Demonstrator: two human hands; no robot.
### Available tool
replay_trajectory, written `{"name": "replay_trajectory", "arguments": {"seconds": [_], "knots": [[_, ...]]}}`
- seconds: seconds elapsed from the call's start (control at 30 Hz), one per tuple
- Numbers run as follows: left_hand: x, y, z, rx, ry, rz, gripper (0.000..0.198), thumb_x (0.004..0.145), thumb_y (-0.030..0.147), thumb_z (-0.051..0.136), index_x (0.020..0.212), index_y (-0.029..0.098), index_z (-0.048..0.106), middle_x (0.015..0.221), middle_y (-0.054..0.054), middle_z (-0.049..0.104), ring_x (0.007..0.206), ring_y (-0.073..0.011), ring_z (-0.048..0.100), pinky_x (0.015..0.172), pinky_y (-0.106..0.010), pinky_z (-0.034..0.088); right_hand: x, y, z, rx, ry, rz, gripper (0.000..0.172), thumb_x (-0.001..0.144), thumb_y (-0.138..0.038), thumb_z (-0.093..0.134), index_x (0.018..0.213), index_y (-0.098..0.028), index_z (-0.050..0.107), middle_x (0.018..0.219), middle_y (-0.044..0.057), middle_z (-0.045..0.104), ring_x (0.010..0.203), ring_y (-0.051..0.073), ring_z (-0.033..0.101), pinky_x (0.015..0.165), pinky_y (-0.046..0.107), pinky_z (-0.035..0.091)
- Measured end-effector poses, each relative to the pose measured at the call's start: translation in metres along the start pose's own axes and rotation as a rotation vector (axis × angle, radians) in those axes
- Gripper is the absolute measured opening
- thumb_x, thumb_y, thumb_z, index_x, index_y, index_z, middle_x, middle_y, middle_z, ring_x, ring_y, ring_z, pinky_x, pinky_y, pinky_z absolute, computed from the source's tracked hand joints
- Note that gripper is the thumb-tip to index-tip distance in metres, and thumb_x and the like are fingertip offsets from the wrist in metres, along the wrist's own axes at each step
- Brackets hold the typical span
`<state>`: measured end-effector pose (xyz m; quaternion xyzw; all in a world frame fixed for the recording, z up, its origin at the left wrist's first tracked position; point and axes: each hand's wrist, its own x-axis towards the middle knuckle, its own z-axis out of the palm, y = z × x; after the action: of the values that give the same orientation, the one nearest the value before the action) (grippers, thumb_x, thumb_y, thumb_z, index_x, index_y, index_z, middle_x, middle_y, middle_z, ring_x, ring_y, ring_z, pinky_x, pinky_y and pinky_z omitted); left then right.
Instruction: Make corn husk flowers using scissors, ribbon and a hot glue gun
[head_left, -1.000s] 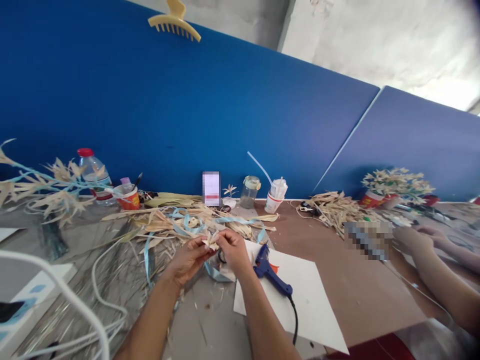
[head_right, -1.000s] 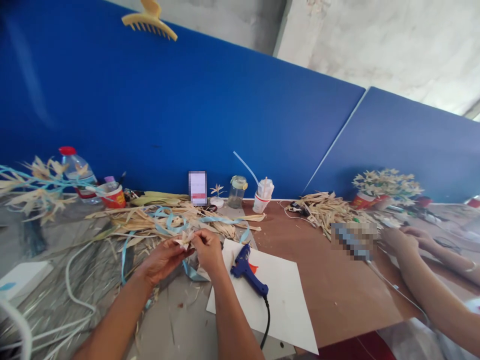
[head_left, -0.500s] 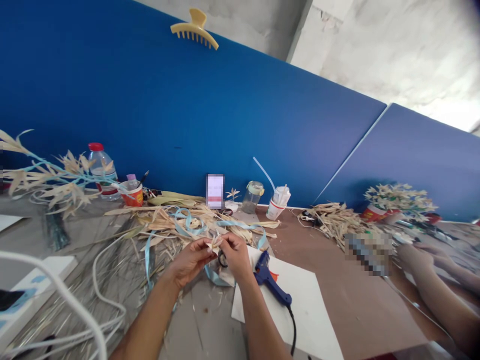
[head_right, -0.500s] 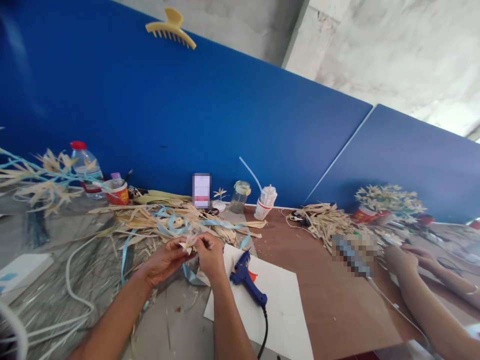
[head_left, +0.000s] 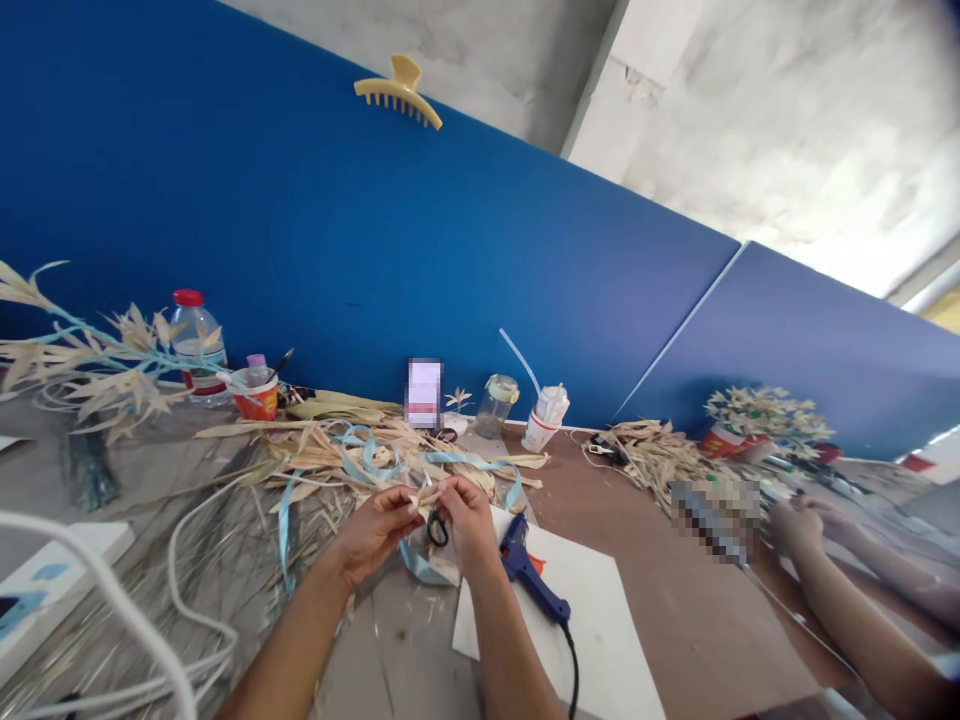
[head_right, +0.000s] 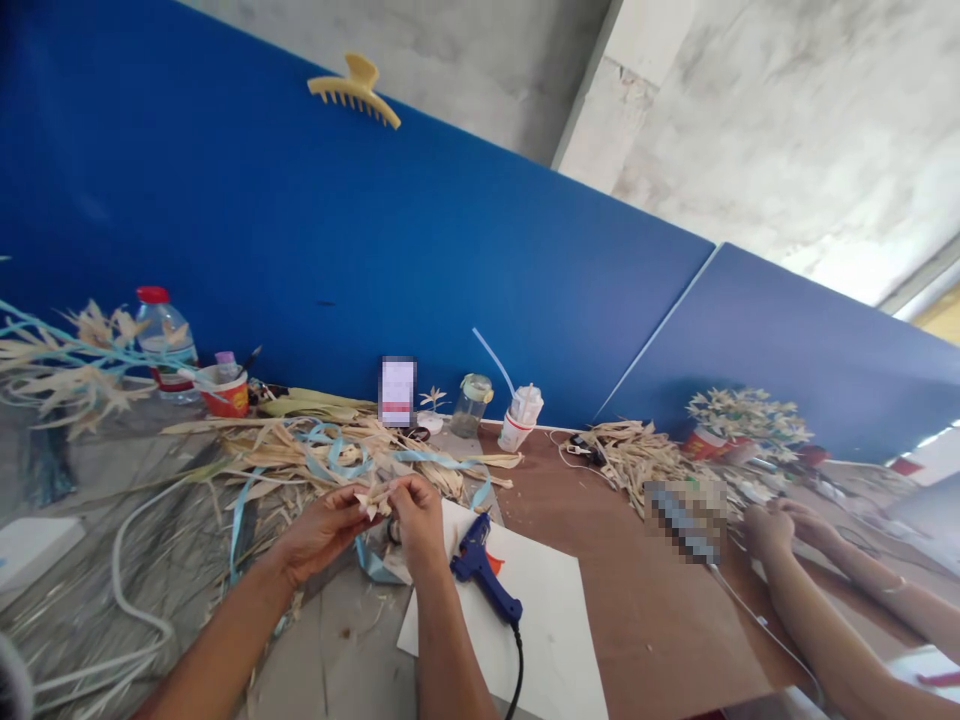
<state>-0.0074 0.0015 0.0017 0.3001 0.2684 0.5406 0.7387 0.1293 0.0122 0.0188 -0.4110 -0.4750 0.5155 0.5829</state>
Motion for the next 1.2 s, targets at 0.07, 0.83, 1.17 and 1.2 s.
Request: {"name": "replay_trajectory", "arguments": {"seconds": [0.07, 0.83, 1.17, 1.2], "knots": [[0.001, -0.001, 0.000, -0.006, 0.030, -0.002, 0.023, 0.054, 0.017, 0.088, 0.068, 0.014, 0.069, 0.067, 0.000, 0.067, 0.066, -0.0114, 0.062, 0.071, -0.023, 0.050, 0.001, 0.001, -0.001, 0.035, 0.042, -0.002, 0.026, 0.066, -0.042, 0.065, 0.058, -0.018, 0.058, 0.048, -0.005, 0.046, 0.045, 0.008, 0.035, 0.046, 0.022, 0.028], [0.007, -0.006, -0.002, 0.201, 0.043, 0.165, 0.037, 0.048, 0.040, 0.086, 0.069, 0.016, 0.066, 0.059, 0.003, 0.060, 0.057, -0.0095, 0.044, 0.059, -0.024, 0.034, -0.056, -0.034, -0.122, -1.409, 0.017, 0.035, 0.040, 0.073, -0.020, 0.056, 0.112, -0.014, 0.063, 0.118, 0.016, 0.058, 0.107, 0.028, 0.060, 0.092, 0.034, 0.044], [0.000, 0.001, 0.006, 0.218, 0.036, 0.143, 0.036, 0.045, 0.036, 0.087, 0.068, 0.017, 0.066, 0.059, 0.005, 0.055, 0.057, -0.0092, 0.042, 0.057, -0.024, 0.032, -0.067, -0.021, -0.122, -1.490, -0.065, 0.129, 0.041, 0.070, -0.007, 0.054, 0.111, -0.010, 0.061, 0.109, 0.016, 0.055, 0.094, 0.027, 0.064, 0.084, 0.034, 0.047], [0.000, 0.000, 0.005, 0.215, 0.032, 0.143, 0.036, 0.045, 0.036, 0.087, 0.068, 0.017, 0.067, 0.059, 0.005, 0.055, 0.057, -0.0091, 0.042, 0.058, -0.024, 0.032, -0.066, -0.020, -0.124, -1.478, -0.064, 0.113, 0.035, 0.070, -0.006, 0.052, 0.103, -0.009, 0.062, 0.107, 0.016, 0.056, 0.093, 0.026, 0.064, 0.084, 0.034, 0.047]]}}
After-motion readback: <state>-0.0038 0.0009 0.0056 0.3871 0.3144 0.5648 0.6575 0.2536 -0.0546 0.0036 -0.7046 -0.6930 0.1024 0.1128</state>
